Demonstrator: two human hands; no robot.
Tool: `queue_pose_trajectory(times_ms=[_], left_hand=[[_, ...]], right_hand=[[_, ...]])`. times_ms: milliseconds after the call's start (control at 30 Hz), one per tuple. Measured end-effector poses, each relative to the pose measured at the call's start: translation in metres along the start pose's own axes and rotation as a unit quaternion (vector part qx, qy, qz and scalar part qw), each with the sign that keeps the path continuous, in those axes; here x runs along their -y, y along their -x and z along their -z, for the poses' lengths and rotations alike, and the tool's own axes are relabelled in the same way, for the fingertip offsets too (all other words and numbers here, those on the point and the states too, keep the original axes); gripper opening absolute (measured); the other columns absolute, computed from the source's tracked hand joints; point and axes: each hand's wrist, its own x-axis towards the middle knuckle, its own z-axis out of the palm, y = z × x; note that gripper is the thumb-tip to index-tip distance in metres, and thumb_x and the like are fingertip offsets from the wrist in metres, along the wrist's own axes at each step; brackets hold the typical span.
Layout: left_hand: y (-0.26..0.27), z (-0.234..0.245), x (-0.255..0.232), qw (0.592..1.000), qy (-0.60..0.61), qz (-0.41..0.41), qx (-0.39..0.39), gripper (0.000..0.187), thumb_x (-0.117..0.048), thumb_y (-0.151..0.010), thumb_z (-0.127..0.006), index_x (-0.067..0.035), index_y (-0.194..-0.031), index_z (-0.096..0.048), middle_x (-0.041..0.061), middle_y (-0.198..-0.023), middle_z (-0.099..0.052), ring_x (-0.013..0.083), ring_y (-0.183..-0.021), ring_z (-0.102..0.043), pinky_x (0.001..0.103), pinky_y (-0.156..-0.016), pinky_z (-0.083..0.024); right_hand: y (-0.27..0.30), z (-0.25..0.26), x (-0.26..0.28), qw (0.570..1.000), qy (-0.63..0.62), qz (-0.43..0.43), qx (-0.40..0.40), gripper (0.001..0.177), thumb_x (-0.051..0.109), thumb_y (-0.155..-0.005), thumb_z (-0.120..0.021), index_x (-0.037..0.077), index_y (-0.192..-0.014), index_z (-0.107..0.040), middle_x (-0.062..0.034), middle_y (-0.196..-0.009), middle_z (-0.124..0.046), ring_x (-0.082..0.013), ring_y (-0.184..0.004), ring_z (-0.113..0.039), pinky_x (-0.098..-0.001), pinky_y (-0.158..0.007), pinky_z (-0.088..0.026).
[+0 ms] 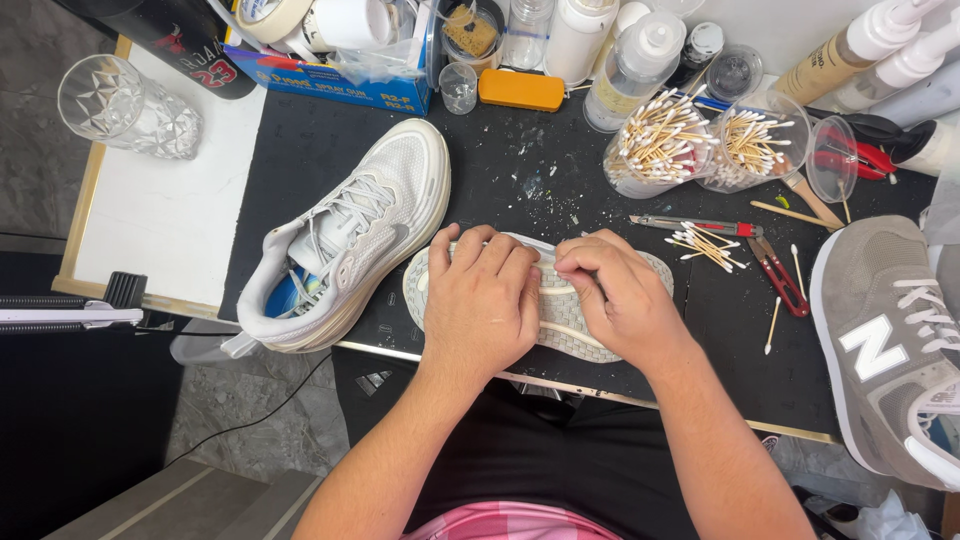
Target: The person uses a cotton swab to clean the textured sole of a white sneaker. They repeatedly dip the swab into a liquid container and scrub the grooves of the shoe's bottom surface.
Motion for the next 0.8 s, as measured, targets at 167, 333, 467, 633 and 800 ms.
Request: queue_pose_trajectory(times_ms=[167, 333, 467, 633, 800], left_hand=[[-0.001, 0.000, 0.001, 1.000, 0.006, 0.001, 0.004, 0.014, -0.016, -0.091, -0.065, -0.008, -0.100, -0.072, 0.005, -0.102, -0.068, 0.0276, -0.114, -0.059, 0.055, -0.112, -0.035], [0.000, 0.000, 0.001, 1.000, 0.004, -0.001, 0.003, 0.014, -0.015, -0.091, -0.065, -0.007, -0.100, -0.072, 0.006, -0.103, -0.068, 0.0281, -0.114, -0.059, 0.055, -0.113, -0.035], [0.000, -0.001, 0.001, 1.000, 0.001, -0.005, 0.002, 0.015, -0.016, -0.091, -0.065, -0.007, -0.100, -0.072, 0.006, -0.104, -0.068, 0.0288, -0.115, -0.059, 0.055, -0.112, -0.035], [0.002, -0.002, 0.001, 1.000, -0.001, -0.005, -0.002, 0.016, -0.016, -0.091, -0.064, -0.007, -0.102, -0.072, 0.006, -0.105, -0.068, 0.0286, -0.115, -0.059, 0.055, -0.113, -0.035], [-0.001, -0.002, 0.001, 1.000, -0.002, -0.002, -0.002, 0.014, -0.015, -0.091, -0.065, -0.007, -0.100, -0.072, 0.006, -0.103, -0.068, 0.0286, -0.114, -0.059, 0.055, -0.113, -0.035]], right_hand=[[-0.002, 0.008, 0.001, 1.000, -0.006, -0.013, 0.011, 0.023, -0.012, -0.088, -0.069, 0.001, -0.104, -0.060, -0.0120, -0.102, -0.070, -0.0256, -0.091, -0.069, -0.0330, -0.077, -0.057], [-0.005, 0.003, 0.002, 1.000, 0.017, 0.018, 0.002, 0.024, -0.014, -0.085, -0.068, 0.001, -0.103, -0.060, -0.0112, -0.099, -0.071, -0.0257, -0.091, -0.068, -0.0332, -0.077, -0.056], [-0.005, 0.011, 0.000, 0.999, -0.016, -0.022, 0.026, 0.023, -0.014, -0.084, -0.068, 0.000, -0.101, -0.061, -0.0103, -0.099, -0.071, -0.0237, -0.092, -0.069, -0.0322, -0.078, -0.056], [-0.006, 0.007, 0.000, 0.999, -0.032, -0.011, 0.017, 0.021, -0.013, -0.086, -0.069, 0.000, -0.101, -0.062, -0.0101, -0.100, -0.071, -0.0232, -0.094, -0.069, -0.0314, -0.080, -0.057], [-0.006, 0.008, 0.000, 0.999, -0.025, -0.032, 0.004, 0.019, -0.011, -0.086, -0.071, 0.000, -0.100, -0.063, -0.0108, -0.099, -0.071, -0.0228, -0.092, -0.071, -0.0309, -0.080, -0.057]])
